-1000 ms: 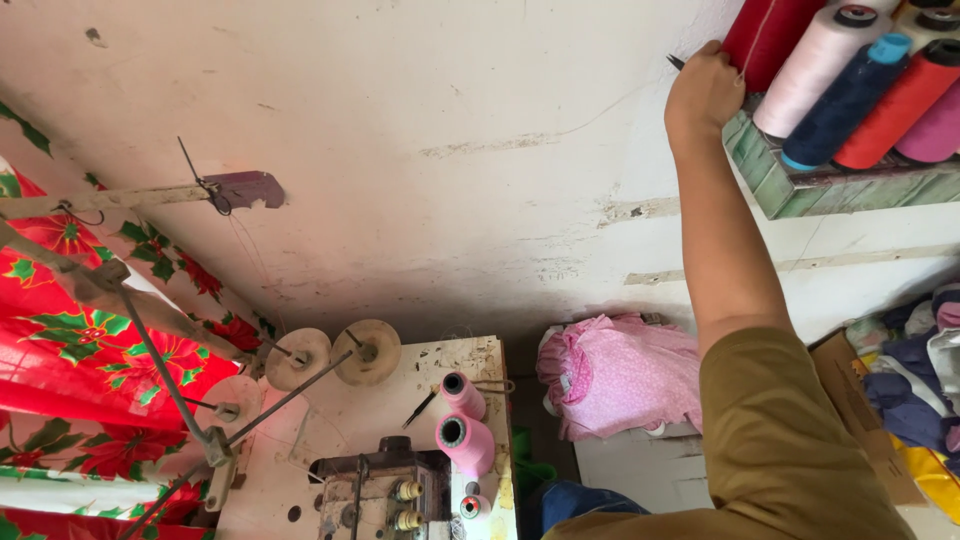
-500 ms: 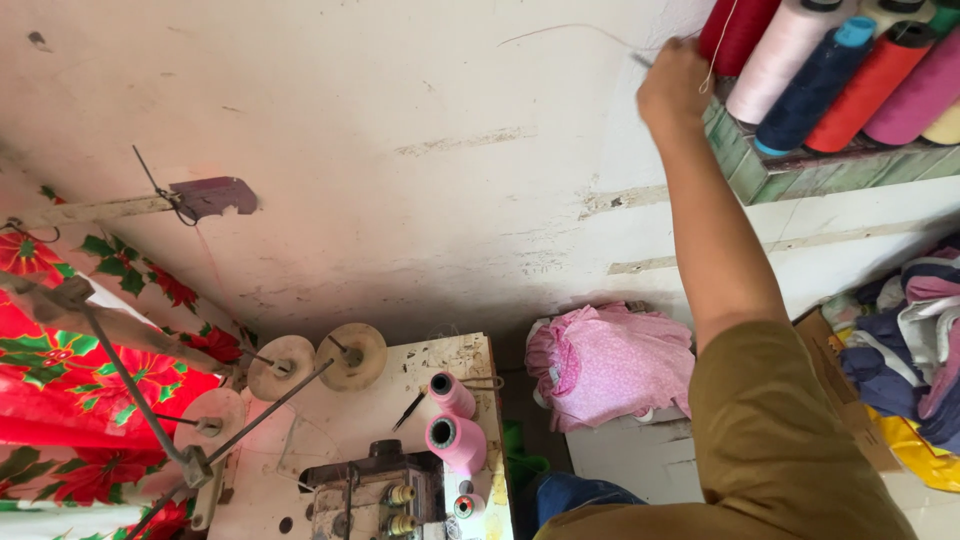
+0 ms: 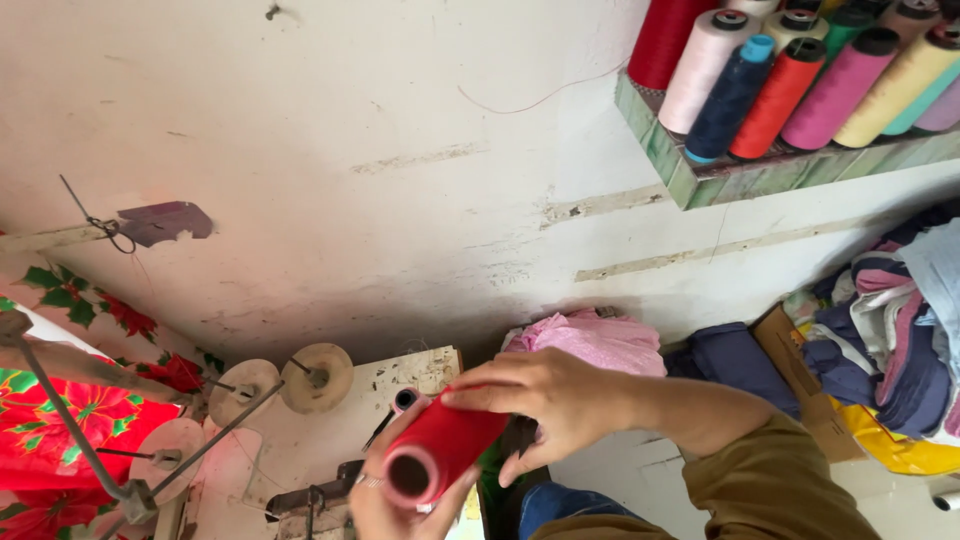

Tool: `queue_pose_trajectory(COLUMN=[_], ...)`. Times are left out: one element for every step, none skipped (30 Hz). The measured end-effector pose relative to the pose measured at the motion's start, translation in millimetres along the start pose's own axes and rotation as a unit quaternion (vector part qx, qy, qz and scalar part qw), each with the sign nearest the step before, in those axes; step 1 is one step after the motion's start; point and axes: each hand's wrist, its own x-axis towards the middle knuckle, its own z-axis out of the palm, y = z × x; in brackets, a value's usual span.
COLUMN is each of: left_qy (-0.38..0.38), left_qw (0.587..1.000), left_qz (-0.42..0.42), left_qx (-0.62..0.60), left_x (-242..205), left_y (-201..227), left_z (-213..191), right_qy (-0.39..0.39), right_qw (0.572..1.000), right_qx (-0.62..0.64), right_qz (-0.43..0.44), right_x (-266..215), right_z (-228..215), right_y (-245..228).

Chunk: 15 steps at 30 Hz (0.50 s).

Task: The person threads an overlock sewing machine, handling multiple spools of pink and red thread, using snips to cut and guide the thread through various tension discs and guides.

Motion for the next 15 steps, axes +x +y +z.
queue_pose_trajectory(left_qy=[-0.007,-0.006,-0.033,-0.055,-0.05,-0.091,-0.132,-0.127,-0.119,-0.115,-0.113,-0.127,-0.141,-0.144,-0.116], left_qw=[0.983,0.984,0.981,0.978,0.98,0.984,0.985,0.985,0.979,0.967,0.967,0.973,0.978,0.976,0.988], left_qz=[0.16,0.157,0.165,0.17,0.163,0.128,0.093,0.093,0.156,0.219,0.221,0.186,0.152,0.157,0.097], left_qx=[0.084,0.084,0.094,0.104,0.106,0.087,0.067,0.067,0.064,0.06,0.061,0.05,0.039,0.038,0.031], left_x=[-2,0,4,4,1,0,-2,-7,-13,-17,-26,-32,-39,-49,-58], left_y=[30,33,35,37,37,37,37,28,19,10,7,2,-2,-17,-32], left_z=[15,22,29,35,40,45,49,48,48,48,42,37,32,32,31], right_qy=[0.018,0.016,0.051,0.083,0.078,0.106,0.133,0.131,0.152,0.173,0.173,0.267,0.357,0.36,0.423], right_qw=[1.0,1.0,0.998,0.994,0.995,0.991,0.987,0.987,0.975,0.955,0.956,0.936,0.907,0.906,0.876], right_qx=[0.006,0.009,-0.003,-0.011,-0.004,-0.015,-0.025,-0.023,0.009,0.039,0.039,0.007,-0.024,-0.029,-0.139], right_qz=[0.017,0.018,0.045,0.069,0.066,0.079,0.091,0.086,0.161,0.236,0.233,0.228,0.221,0.22,0.185], right_x=[-9,-14,-17,-20,-30,-38,-47,-49,-52,-55,-69,-83,-98,-117,-137], right_z=[9,8,8,9,15,20,25,14,3,-9,-19,-30,-41,-64,-86], right_y=[-2,-4,-5,-6,-4,1,6,4,1,-1,8,17,26,36,46])
